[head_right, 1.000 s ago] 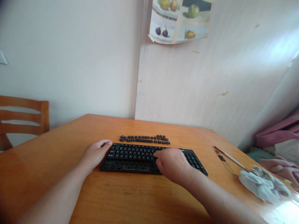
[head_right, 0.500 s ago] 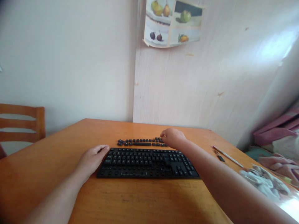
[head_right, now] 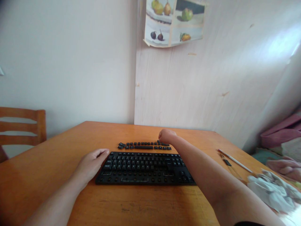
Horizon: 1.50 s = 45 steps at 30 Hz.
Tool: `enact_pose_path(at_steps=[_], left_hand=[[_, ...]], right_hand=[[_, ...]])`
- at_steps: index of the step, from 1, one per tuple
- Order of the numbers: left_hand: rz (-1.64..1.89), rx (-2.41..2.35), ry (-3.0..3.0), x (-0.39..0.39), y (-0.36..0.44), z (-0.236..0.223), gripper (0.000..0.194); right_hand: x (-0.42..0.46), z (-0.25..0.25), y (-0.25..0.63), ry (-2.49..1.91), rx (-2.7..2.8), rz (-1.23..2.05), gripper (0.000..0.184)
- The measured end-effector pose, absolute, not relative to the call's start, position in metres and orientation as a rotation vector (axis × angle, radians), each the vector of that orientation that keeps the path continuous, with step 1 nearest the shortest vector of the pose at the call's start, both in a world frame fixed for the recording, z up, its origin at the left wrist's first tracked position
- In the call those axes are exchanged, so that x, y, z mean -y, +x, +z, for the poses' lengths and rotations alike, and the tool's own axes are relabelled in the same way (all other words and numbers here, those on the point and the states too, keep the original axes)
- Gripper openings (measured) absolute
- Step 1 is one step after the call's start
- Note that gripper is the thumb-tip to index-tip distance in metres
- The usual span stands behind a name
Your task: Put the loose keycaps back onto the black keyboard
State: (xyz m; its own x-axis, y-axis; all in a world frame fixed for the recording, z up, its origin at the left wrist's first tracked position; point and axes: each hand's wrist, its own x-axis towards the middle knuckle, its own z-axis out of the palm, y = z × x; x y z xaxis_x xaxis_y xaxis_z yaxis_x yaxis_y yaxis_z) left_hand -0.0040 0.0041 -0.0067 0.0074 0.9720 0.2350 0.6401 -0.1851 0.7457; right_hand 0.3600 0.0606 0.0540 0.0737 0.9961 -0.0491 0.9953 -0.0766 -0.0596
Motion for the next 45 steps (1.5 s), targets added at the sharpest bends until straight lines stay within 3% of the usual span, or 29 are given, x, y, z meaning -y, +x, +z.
enact_pose_path(at_steps=[33, 45], left_hand=[[1.030, -1.655, 1.882, -0.005, -0.004, -0.009, 0.041], [1.050, -1.634, 1.866, -0.005, -0.003, -0.008, 0.043]], right_hand=[[-0.073, 0.048, 0.360, -2.264, 2.151, 0.126, 0.022], [0.026, 0.084, 0.331, -1.891, 2.376, 0.046, 0.025]])
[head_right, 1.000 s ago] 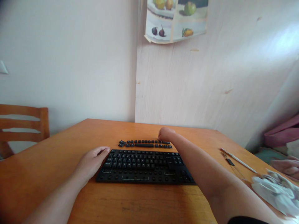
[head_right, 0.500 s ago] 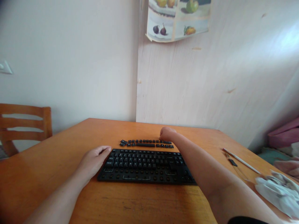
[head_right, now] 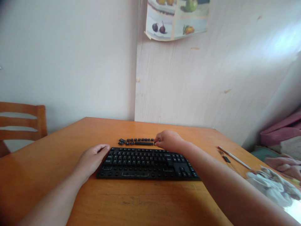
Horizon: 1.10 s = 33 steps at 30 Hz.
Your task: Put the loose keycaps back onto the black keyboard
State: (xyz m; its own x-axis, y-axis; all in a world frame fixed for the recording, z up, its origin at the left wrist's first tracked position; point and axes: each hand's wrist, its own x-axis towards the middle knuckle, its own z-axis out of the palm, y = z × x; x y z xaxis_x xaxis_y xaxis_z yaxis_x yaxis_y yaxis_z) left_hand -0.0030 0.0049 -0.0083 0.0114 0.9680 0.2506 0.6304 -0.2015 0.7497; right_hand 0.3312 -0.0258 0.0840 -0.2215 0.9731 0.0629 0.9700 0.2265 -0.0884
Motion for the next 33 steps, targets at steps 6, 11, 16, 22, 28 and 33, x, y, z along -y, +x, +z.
enact_pose_path(at_steps=[6, 11, 16, 22, 28, 33], left_hand=[[1.028, -1.621, 1.883, -0.008, -0.005, -0.011, 0.044], [1.030, -1.640, 1.893, -0.007, -0.005, -0.008, 0.042], [1.037, -1.634, 1.899, -0.005, -0.003, -0.006, 0.042], [1.046, -1.631, 1.896, -0.007, -0.003, -0.009, 0.043], [1.030, -1.635, 1.898, -0.006, -0.004, -0.008, 0.043], [1.034, -1.634, 1.894, -0.006, -0.004, -0.008, 0.042]], right_hand=[[0.082, 0.075, 0.325, -1.797, 2.480, 0.031, 0.024], [0.095, 0.066, 0.324, -1.832, 2.463, -0.014, 0.023], [0.099, 0.063, 0.318, -1.850, 2.468, -0.031, 0.024], [0.100, 0.061, 0.314, -1.853, 2.519, -0.075, 0.024], [0.102, 0.062, 0.309, -1.860, 2.546, -0.124, 0.024], [0.106, 0.060, 0.304, -1.908, 2.530, -0.237, 0.026]])
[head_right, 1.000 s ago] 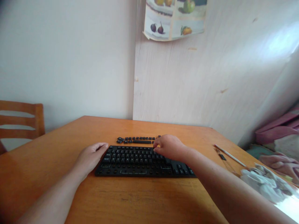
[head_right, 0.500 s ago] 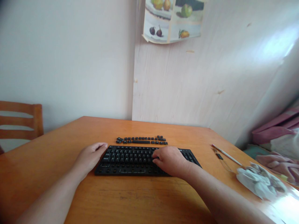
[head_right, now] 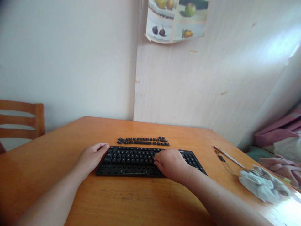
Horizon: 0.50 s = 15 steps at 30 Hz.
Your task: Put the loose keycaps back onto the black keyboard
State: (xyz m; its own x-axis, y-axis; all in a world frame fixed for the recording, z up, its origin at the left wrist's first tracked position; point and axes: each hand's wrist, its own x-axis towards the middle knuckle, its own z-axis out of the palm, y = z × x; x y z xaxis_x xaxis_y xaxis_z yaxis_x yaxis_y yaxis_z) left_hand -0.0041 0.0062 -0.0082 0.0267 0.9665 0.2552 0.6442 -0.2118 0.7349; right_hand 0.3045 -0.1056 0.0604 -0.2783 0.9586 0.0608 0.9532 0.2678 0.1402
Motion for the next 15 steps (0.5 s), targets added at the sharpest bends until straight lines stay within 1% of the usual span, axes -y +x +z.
enact_pose_path(at_steps=[7, 15], left_hand=[[1.029, -1.627, 1.907, -0.0094, -0.0056, -0.0113, 0.043], [1.031, -1.624, 1.907, -0.0063, -0.0043, -0.0085, 0.041]], right_hand=[[0.1068, 0.0571, 0.3018, 1.833, -2.426, 0.317, 0.030], [0.1058, 0.0622, 0.2983, 1.810, -2.389, 0.315, 0.032]])
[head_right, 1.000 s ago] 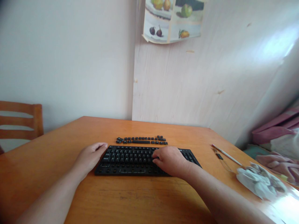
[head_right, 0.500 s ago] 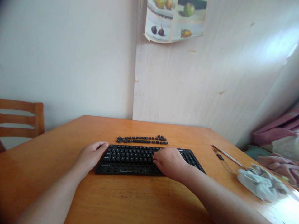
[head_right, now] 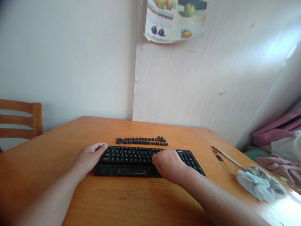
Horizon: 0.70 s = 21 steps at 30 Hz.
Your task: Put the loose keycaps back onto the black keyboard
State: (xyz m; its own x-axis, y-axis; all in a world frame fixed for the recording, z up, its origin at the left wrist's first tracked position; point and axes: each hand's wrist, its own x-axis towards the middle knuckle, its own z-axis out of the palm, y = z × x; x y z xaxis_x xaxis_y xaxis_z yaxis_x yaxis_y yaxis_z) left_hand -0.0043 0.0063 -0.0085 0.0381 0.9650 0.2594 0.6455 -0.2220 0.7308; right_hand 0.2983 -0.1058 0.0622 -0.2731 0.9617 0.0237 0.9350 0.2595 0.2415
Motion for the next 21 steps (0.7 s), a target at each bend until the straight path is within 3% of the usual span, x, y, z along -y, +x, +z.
enact_pose_path(at_steps=[21], left_hand=[[1.024, -1.650, 1.889, -0.0068, -0.0044, -0.0070, 0.044]], right_hand=[[0.1078, 0.0674, 0.2952, 1.815, -2.362, 0.297, 0.031]])
